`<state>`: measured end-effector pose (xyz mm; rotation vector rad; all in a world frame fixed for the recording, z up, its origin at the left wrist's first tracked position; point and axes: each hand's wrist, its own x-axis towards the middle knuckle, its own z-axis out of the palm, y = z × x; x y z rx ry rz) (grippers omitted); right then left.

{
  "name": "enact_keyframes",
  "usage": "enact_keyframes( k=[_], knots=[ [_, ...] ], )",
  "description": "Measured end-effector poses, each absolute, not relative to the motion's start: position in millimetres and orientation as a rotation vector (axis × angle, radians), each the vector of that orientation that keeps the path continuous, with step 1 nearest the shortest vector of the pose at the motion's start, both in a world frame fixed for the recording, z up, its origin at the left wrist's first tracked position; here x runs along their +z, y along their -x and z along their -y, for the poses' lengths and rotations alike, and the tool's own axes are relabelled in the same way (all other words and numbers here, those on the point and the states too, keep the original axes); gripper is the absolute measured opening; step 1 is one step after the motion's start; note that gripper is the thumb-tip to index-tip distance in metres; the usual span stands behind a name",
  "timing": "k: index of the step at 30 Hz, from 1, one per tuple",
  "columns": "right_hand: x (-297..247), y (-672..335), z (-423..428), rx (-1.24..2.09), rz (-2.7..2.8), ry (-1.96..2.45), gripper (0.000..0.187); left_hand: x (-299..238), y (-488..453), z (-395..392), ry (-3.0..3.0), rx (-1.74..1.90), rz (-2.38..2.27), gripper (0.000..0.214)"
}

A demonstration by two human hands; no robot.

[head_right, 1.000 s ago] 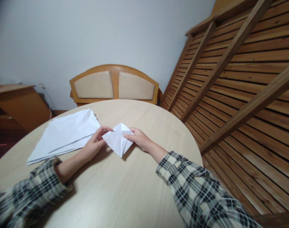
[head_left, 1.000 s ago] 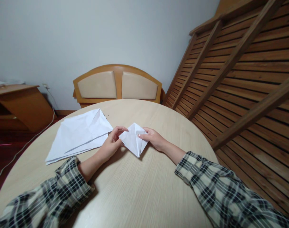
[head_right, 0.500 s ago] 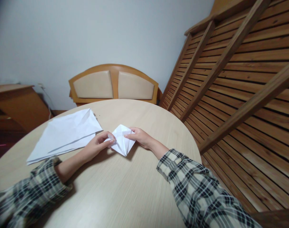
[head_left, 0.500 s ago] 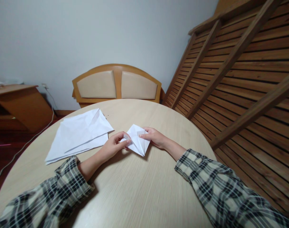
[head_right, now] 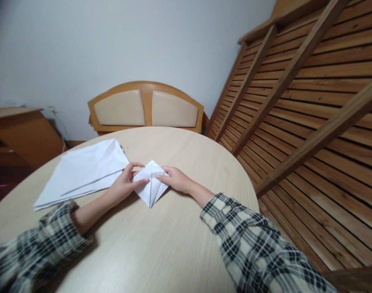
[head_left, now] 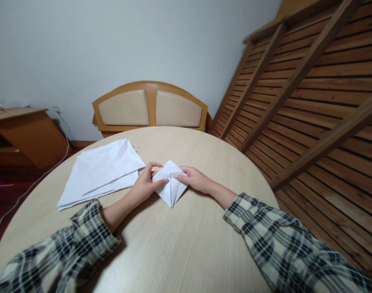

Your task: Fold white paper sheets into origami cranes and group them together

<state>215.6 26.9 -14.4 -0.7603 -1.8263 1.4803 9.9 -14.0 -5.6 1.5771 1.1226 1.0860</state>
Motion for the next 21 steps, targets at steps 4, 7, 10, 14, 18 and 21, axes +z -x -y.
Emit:
enact_keyframes(
  k=[4, 7, 10, 14, 18, 21],
  knots=[
    [-15.3, -211.7, -24.8, 1.475, 1.796, 0.793, 0.043, -6.3, -9.9, 12.8, -1.567, 1.094, -1.142, 0.053],
    [-15.2, -209.6, -23.5, 1.369, 1.821, 0.821, 0.042, -7.7, -9.2, 10.5, -1.605, 1.069, -1.146, 0.037],
    [-14.6, -208.8, -22.6, 1.282, 1.866, 0.829, 0.039, -8.2, -8.6, 9.0, -1.617, 1.049, -1.144, 0.033],
    [-15.1, -208.8, -22.7, 1.257, 1.881, 0.835, 0.037, -8.3, -8.3, 8.6, -1.611, 1.054, -1.159, 0.031],
    [-16.2, -209.6, -23.7, 1.22, 1.892, 0.835, 0.034, -10.6, -7.2, 6.6, -1.628, 1.104, -1.154, 0.03],
    [-16.3, -210.2, -23.9, 1.17, 1.901, 0.843, 0.031, -12.8, -6.1, 4.5, -1.652, 1.143, -1.162, 0.03]
  ],
)
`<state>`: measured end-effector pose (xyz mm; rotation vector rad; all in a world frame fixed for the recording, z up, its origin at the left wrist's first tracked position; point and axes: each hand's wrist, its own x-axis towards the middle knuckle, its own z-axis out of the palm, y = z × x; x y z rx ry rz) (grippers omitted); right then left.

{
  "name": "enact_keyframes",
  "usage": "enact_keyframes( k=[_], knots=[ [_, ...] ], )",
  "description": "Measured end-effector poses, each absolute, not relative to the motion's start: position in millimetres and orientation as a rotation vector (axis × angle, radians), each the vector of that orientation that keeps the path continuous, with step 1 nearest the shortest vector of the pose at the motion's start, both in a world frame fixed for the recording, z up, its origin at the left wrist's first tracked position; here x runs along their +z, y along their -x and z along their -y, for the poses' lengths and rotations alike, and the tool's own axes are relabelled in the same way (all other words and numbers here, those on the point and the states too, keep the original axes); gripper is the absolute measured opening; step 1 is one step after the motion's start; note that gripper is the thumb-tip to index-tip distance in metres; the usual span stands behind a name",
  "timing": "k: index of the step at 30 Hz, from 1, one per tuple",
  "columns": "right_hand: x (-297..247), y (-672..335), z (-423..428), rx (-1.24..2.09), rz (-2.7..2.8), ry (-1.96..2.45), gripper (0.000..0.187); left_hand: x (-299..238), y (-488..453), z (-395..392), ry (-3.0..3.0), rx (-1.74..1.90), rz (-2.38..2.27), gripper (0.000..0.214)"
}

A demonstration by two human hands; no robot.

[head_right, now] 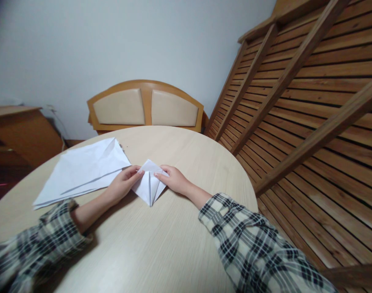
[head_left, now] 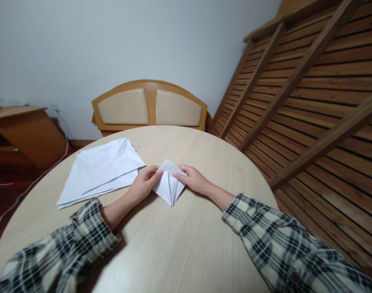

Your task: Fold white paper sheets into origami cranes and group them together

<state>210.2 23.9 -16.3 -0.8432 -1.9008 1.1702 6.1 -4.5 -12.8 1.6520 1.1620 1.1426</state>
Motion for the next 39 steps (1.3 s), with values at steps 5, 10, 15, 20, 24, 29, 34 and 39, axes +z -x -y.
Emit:
enact_keyframes(
  k=[5, 10, 15, 20, 24, 29, 34, 39],
  knots=[
    [-14, -209, -22, 1.174, 1.827, 0.868, 0.03, -13, -6, 5, -1.567, 1.137, -1.137, 0.036],
    [-11, -206, -19, 1.121, 1.748, 0.916, 0.028, -10, -6, 8, -1.471, 1.139, -1.117, 0.06],
    [-14, -205, -18, 1.069, 1.717, 0.9, 0.025, -8, -7, 8, -1.514, 1.132, -1.131, 0.062],
    [-17, -205, -17, 1.073, 1.716, 0.83, 0.054, -9, -7, 7, -1.531, 1.134, -1.206, 0.058],
    [-18, -206, -19, 0.923, 1.787, 0.769, 0.044, -9, -7, 7, -1.525, 1.14, -1.209, 0.055],
    [-21, -208, -21, 0.875, 1.854, 0.828, 0.034, -8, -8, 6, -1.524, 1.177, -1.2, 0.051],
    [-22, -208, -22, 0.878, 1.855, 0.843, 0.034, -7, -8, 5, -1.508, 1.231, -1.197, 0.048],
    [-20, -208, -22, 0.926, 1.823, 0.849, 0.032, -9, -6, 2, -1.556, 1.269, -1.185, 0.042]
  ],
)
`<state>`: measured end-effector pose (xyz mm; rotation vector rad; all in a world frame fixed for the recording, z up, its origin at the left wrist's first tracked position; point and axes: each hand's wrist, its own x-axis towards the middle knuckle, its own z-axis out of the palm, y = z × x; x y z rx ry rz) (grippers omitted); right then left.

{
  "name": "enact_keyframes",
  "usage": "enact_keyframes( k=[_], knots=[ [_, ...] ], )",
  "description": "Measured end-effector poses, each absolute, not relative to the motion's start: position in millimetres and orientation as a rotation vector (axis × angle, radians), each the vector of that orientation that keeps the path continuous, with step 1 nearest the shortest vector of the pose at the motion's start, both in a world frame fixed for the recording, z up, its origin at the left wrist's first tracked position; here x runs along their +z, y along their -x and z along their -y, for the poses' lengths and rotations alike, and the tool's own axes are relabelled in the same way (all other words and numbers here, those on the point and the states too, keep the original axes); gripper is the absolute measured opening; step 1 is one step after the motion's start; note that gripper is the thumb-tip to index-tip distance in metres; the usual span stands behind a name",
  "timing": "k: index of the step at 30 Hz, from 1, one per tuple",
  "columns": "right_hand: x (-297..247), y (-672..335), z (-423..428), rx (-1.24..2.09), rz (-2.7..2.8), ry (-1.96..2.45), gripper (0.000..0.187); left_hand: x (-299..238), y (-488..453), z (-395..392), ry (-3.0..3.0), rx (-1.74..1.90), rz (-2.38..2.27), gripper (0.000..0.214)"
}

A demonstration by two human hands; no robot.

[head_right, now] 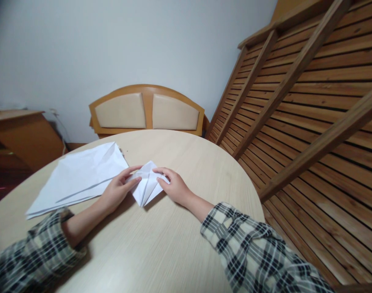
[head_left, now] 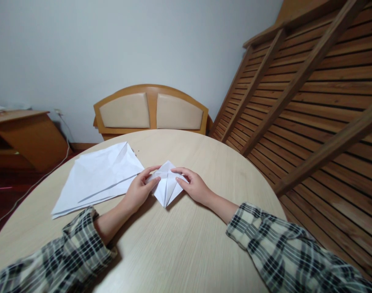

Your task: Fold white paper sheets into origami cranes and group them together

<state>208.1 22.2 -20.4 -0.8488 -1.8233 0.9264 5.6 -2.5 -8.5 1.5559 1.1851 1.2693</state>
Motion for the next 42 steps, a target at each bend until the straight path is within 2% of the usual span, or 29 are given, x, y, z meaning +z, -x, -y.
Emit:
enact_keyframes(
  k=[11, 18, 25, 32, 42],
  knots=[
    [-18, -206, -25, 1.013, 1.754, 0.854, 0.027, -5, -3, 6, -1.643, 1.222, -1.29, 0.058],
    [-14, -212, -29, 1.038, 1.775, 0.85, 0.021, -2, -3, 5, -1.789, 1.226, -1.24, 0.03],
    [-13, -213, -30, 1.172, 1.671, 0.848, 0.007, 1, -5, 6, -1.642, 1.177, -1.287, 0.033],
    [-15, -212, -30, 1.312, 1.474, 0.853, 0.012, 5, -8, 7, -1.589, 1.199, -1.28, 0.027],
    [-13, -212, -31, 1.449, 1.279, 0.908, 0.016, 6, -8, 10, -1.568, 1.152, -1.124, 0.036]
  ],
)
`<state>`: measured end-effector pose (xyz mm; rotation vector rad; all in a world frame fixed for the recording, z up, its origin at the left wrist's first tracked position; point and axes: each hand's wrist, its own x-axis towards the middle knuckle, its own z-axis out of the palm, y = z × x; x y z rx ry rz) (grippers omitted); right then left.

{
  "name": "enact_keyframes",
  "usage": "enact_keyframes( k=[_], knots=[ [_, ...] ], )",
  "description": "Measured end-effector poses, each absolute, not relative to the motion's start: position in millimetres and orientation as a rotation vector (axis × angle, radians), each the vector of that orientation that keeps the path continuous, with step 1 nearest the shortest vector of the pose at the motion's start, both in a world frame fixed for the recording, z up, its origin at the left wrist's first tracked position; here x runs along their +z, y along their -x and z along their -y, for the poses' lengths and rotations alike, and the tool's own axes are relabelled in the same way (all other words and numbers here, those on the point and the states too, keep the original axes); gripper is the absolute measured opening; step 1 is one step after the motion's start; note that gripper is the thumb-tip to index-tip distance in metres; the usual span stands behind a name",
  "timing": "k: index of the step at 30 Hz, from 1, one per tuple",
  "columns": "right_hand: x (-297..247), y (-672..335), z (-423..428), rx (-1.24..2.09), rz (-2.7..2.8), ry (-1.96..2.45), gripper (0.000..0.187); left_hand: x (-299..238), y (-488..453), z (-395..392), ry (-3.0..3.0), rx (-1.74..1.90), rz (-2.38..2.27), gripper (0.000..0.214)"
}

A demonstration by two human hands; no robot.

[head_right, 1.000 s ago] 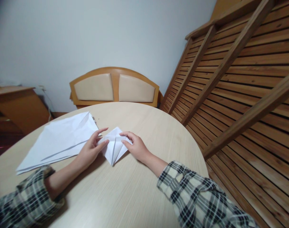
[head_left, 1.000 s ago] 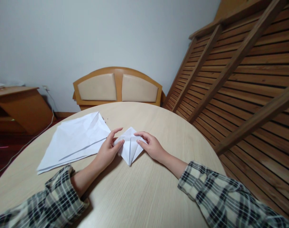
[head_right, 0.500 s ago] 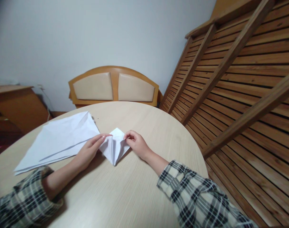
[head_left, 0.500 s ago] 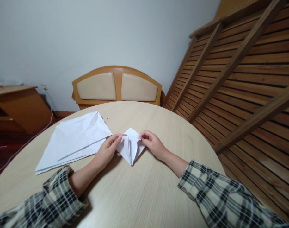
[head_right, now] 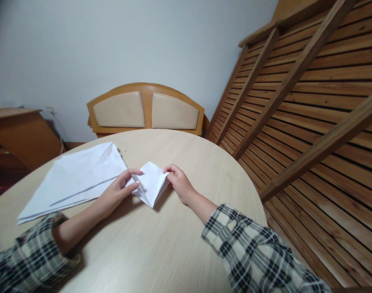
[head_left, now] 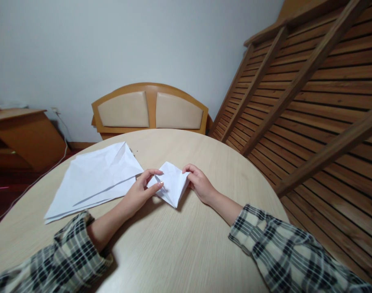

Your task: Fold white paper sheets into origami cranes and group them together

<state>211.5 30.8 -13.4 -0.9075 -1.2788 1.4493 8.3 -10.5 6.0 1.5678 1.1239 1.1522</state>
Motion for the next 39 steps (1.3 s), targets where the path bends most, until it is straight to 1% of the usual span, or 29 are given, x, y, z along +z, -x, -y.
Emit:
enact_keyframes(
  k=[3, 7, 17, 25, 30, 33, 39],
  knots=[
    [-11, -212, -31, 1.471, 1.175, 0.919, 0.017, 6, -9, 12, -1.481, 1.106, -1.048, 0.041],
    [-10, -212, -33, 1.51, 1.018, 0.913, 0.019, 2, -10, 12, -1.429, 1.087, -0.943, 0.04],
    [-11, -213, -37, 1.526, 1.009, 0.923, 0.018, -4, -9, 7, -1.453, 1.075, -0.924, 0.043],
    [-13, -212, -33, 1.53, 1.187, 0.916, 0.017, -2, -8, 6, -1.551, 1.142, -1.152, 0.034],
    [-10, -215, -31, 1.589, 1.239, 0.818, 0.014, -2, -5, 4, -1.555, 1.161, -1.274, 0.03],
    [-9, -216, -29, 1.613, 1.29, 0.746, 0.021, -2, -5, 4, -1.507, 1.19, -1.282, 0.026],
    [-7, -213, -25, 1.521, 1.442, 0.782, 0.032, -2, -8, 4, -1.427, 1.22, -1.267, 0.031]
  ],
)
